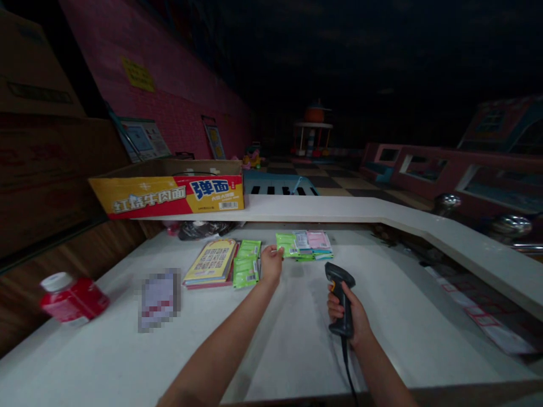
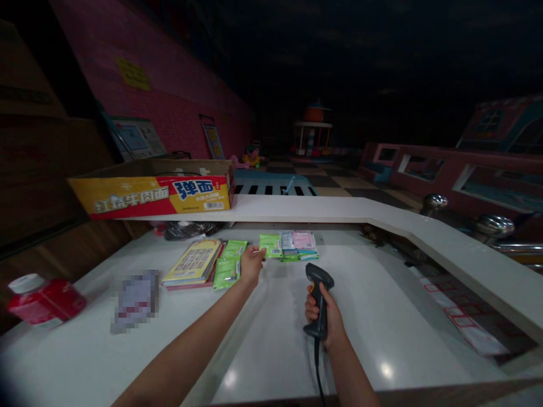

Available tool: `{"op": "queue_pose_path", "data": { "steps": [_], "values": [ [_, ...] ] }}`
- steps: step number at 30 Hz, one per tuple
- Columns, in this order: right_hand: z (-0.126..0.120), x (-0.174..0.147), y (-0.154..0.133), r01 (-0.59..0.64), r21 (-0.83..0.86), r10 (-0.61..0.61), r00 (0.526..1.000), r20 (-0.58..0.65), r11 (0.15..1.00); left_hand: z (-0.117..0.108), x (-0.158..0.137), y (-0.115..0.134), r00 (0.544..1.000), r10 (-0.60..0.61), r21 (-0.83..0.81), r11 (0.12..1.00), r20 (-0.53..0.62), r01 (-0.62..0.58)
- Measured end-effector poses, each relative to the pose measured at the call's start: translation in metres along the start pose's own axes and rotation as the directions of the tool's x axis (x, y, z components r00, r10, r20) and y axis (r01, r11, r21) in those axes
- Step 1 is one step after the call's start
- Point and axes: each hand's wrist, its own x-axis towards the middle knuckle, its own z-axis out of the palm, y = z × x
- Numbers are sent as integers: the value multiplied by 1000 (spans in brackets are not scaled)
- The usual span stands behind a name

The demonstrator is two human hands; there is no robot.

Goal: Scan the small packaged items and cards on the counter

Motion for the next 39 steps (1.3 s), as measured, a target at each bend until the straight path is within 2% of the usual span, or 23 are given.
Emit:
{"op": "queue_pose_path", "data": {
  "steps": [3,6,10,13,18,21,25,29,33,36,39],
  "values": [
    [1,0,0,-4,1,4,1000,-13,1000,30,20,2,996,-65,118,990,-66,72],
    [2,1,0,-14,20,15,1000,-25,1000,56,35,-1,990,-64,220,971,-123,90],
    [2,4,1,-26,33,27,999,-30,999,75,47,-4,991,-43,268,960,-126,76],
    [0,5,1,-15,32,16,1000,-25,999,75,48,-1,995,-15,405,913,-94,52],
    [-2,6,2,-10,31,11,999,-33,999,63,40,5,995,96,725,685,9,-72],
    [0,5,2,-5,51,8,999,-44,999,60,37,8,991,113,793,597,67,-122],
    [4,1,0,-17,53,19,999,-38,998,55,31,12,985,140,806,569,101,-164],
    [4,0,-1,-23,50,24,999,-32,998,31,8,18,953,242,785,547,183,-289],
    [0,-1,0,-27,73,29,999,-31,997,-19,-28,23,896,332,797,431,296,-423],
    [-3,-2,1,-33,84,36,999,-33,996,-57,-49,25,898,325,874,286,297,-392],
    [-2,-4,2,-37,82,40,999,-31,996,-85,-56,25,923,318,958,117,214,-263]
  ]
}}
